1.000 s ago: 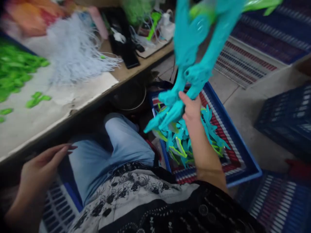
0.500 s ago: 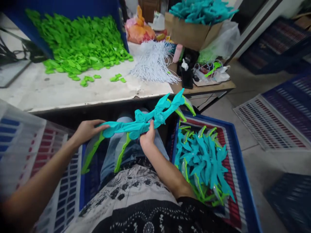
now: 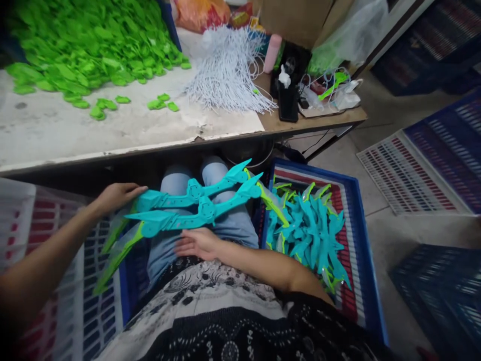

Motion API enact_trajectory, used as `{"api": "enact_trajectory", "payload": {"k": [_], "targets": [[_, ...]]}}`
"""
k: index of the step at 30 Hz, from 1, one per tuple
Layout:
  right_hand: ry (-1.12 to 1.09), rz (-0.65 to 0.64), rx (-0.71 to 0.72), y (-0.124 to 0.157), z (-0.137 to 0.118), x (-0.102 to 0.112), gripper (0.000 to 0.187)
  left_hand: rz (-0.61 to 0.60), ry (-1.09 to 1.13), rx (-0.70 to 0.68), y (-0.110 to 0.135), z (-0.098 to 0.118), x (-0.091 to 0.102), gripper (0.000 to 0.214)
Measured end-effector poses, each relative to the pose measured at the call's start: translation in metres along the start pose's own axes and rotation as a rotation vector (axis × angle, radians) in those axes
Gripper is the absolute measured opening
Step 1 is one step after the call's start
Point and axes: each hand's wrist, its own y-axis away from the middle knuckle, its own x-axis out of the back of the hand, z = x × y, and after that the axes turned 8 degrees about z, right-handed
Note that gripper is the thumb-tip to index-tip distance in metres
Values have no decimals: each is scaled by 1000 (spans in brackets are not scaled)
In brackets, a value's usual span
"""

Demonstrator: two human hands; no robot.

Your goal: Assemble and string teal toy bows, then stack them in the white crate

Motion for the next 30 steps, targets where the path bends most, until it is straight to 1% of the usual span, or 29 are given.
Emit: {"api": "enact_trajectory", "payload": {"k": [1,2,3,4,5,6,7,8,9,10,11,12,13,14,15,16,17,18,19,21,23,25,27,30], "targets": [[148,-61,7,10,-4,4,42,36,-53,-48,-1,2,1,42],[308,-77,91,21,-12,9,41,102,-91,-96,-3,8,2,40],[475,-35,250,33,-25,17,38,181,-93,-144,-5,19,3,39],[638,75,472,43,-41,26,35,253,-51,-186,-9,36,3,39],[782,258,734,52,-61,38,31,292,25,-219,-15,58,2,43],[887,490,987,59,-82,53,28,292,127,-249,-22,84,-1,49],[949,728,1176,63,-104,70,28,239,234,-281,-31,113,-7,57],[974,935,1285,64,-123,90,32,144,318,-305,-41,142,-16,63],[975,1079,1310,63,-140,110,36,51,354,-325,-51,169,-26,67],[964,1139,1252,61,-153,131,41,-29,337,-329,-62,194,-37,68],[932,1108,1118,58,-161,151,44,-108,276,-320,-72,215,-47,66],[885,1004,949,54,-165,169,47,-178,199,-302,-81,231,-57,61],[821,858,777,50,-164,183,49,-227,132,-285,-88,242,-65,57],[747,700,630,46,-161,194,51,-251,89,-269,-94,249,-71,52],[679,565,534,42,-156,202,52,-248,79,-256,-98,252,-75,48],[632,483,501,38,-151,206,53,-221,99,-244,-100,252,-78,45],[631,459,516,35,-149,208,52,-186,141,-227,-101,251,-80,43],[666,482,559,33,-148,208,50,-167,198,-195,-101,249,-82,42],[718,531,604,31,-151,208,48,-171,271,-147,-101,248,-84,41],[866,649,669,29,-163,208,46,-230,466,-46,-97,245,-89,43],[1015,713,697,29,-179,210,49,-259,671,21,-93,245,-95,47],[1162,732,735,29,-193,213,53,-213,790,27,-89,245,-100,47],[1284,718,767,30,-204,217,55,-181,821,-9,-86,244,-102,45],[1399,658,781,30,-215,220,56,-192,827,-68,-86,243,-104,44]]}}
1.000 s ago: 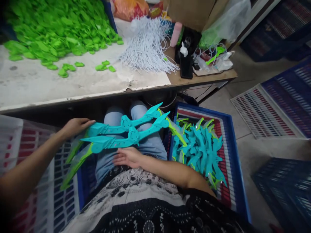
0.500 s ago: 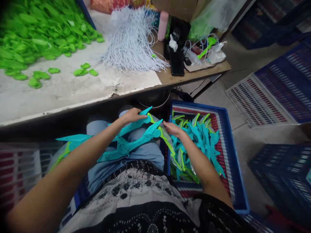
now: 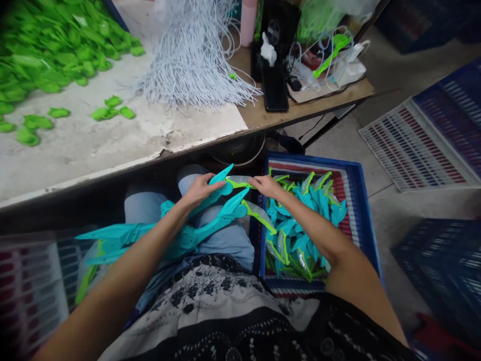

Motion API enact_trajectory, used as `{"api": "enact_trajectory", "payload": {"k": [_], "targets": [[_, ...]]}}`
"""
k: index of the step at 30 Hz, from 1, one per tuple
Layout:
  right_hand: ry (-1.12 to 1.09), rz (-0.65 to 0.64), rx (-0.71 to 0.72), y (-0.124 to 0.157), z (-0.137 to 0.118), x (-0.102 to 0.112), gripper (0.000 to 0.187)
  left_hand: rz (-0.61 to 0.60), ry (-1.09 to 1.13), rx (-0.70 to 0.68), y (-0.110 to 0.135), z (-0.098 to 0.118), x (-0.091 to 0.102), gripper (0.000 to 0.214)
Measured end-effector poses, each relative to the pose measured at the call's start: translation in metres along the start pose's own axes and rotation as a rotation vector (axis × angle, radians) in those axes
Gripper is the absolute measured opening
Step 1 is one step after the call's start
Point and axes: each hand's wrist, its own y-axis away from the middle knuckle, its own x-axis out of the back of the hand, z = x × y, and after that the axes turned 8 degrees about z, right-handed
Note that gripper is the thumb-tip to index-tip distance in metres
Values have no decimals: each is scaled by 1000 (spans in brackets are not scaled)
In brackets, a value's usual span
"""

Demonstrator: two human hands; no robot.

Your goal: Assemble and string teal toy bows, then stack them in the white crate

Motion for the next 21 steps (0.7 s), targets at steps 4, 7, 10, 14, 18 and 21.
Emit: {"api": "enact_trajectory", "payload": {"k": [4,7,10,14,18,21], "targets": [[25,-20,38,-12,-3,2,55,24,-130,-62,-7,-4,-1,49],[28,21,7,-21,-4,2,55,127,-352,-238,-1,-6,4,60],[62,68,-12,-26,2,6,54,261,-604,-431,28,-11,30,70],[152,128,40,-30,1,19,48,415,-887,-395,93,-39,86,62],[278,442,331,-53,-57,24,32,472,-989,-308,142,-82,115,57],[320,480,620,-91,-140,5,30,430,-1022,-342,145,-98,123,51]]}}
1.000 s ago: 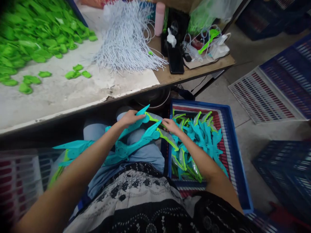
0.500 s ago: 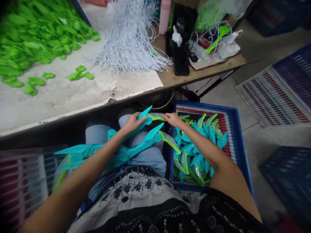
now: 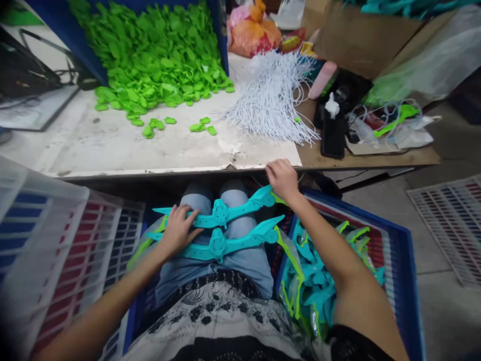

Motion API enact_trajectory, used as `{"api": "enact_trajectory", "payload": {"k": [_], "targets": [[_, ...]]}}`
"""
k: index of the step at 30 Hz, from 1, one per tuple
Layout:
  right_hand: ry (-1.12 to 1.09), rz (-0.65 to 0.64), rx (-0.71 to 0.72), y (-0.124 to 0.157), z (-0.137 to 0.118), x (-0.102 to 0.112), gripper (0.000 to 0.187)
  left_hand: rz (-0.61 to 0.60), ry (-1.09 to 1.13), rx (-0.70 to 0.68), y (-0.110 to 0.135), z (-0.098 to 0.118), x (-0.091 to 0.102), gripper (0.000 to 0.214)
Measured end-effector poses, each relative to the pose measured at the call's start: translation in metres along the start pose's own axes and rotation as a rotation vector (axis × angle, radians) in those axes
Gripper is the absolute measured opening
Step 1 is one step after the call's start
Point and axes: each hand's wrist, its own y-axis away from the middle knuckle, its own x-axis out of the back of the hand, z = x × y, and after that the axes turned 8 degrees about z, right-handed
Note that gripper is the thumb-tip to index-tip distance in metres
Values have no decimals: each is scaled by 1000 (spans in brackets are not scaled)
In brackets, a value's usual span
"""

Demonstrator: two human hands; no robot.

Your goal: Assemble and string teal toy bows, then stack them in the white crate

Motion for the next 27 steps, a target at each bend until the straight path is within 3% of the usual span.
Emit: {"api": "enact_trajectory", "payload": {"k": [3,5,7,9,11,12,15,17,19,22,24,27], "targets": [[-47,-78,124,-80,-57,-49,23,-29,3,-71,-17,-10,-1,44],[-47,-119,109,-125,-85,-85,25,-51,19,-106,-30,-14,2,43],[1,-158,59,-155,-102,-114,27,-27,37,-85,-33,-12,4,48],[45,-199,27,-171,-108,-128,26,63,72,-18,-23,-2,6,51],[27,-233,14,-175,-104,-127,28,108,163,13,-3,13,5,47],[-4,-250,16,-175,-100,-122,29,73,228,4,9,21,5,43],[-109,-416,72,-172,-82,-97,27,-184,380,-11,38,38,4,36],[-145,-584,123,-169,-71,-84,24,-332,426,27,44,43,6,34],[-160,-639,123,-162,-63,-76,23,-432,463,58,42,42,8,33],[-147,-413,52,-144,-57,-75,29,-548,535,72,36,36,11,32],[-128,-270,30,-129,-57,-77,32,-551,591,83,31,30,14,31],[-65,-245,60,-111,-64,-82,33,-292,597,149,11,24,16,34]]}}
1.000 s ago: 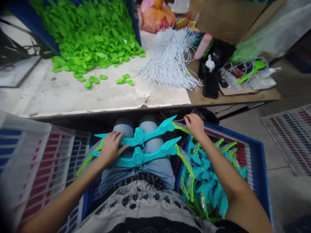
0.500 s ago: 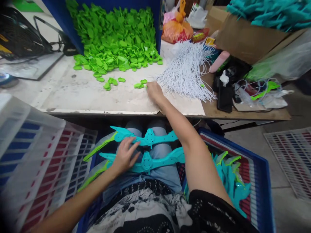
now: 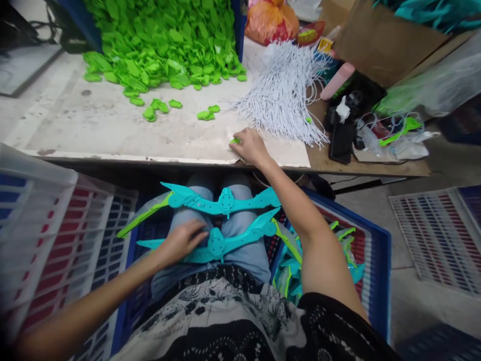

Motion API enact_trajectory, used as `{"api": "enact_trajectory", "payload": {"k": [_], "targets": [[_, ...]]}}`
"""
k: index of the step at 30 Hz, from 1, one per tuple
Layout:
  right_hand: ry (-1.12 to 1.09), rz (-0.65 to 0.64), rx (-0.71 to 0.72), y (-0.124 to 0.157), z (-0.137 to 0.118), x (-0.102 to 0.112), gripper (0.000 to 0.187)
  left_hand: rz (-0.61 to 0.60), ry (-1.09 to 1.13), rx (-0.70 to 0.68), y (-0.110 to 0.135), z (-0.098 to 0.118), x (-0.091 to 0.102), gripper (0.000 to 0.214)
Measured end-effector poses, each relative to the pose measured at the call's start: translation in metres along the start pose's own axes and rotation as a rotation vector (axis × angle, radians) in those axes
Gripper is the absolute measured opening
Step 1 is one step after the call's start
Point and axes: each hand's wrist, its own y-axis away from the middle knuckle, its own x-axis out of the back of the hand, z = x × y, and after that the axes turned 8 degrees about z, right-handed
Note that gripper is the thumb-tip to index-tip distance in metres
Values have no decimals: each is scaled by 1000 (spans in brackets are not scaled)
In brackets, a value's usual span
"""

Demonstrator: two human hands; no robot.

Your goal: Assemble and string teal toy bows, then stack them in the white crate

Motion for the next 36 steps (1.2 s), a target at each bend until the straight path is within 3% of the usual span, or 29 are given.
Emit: {"api": "enact_trajectory", "payload": {"k": [2,3,7,11,15,18,22,25,28,30,33,36], "targets": [[61,-13,7,5,-6,-4,31,188,-18,-11,-25,4,7,42],[81,-9,7,6,-9,-4,30,206,-26,-10,-42,7,9,46],[21,54,66,29,-22,8,26,14,-83,77,-109,15,17,44],[-176,-14,228,95,-39,16,28,-135,76,198,-146,11,19,25],[-181,-160,287,157,-51,-1,28,-263,510,425,-150,1,16,26],[-106,-155,271,174,-54,-14,31,-278,676,490,-148,-4,13,27],[-54,-145,240,175,-58,-18,32,-330,705,470,-148,-8,11,30],[-98,-133,162,176,-61,-20,28,-367,665,365,-148,-9,10,36],[-223,-74,-34,178,-60,-26,25,-322,593,297,-147,-8,7,41],[-318,-51,-206,177,-58,-29,38,-295,552,285,-146,-5,6,42],[-363,-138,-365,169,-55,-30,59,-264,506,259,-145,-2,3,39],[-292,-286,-390,158,-57,-26,61,-220,482,225,-143,-3,0,38]]}}
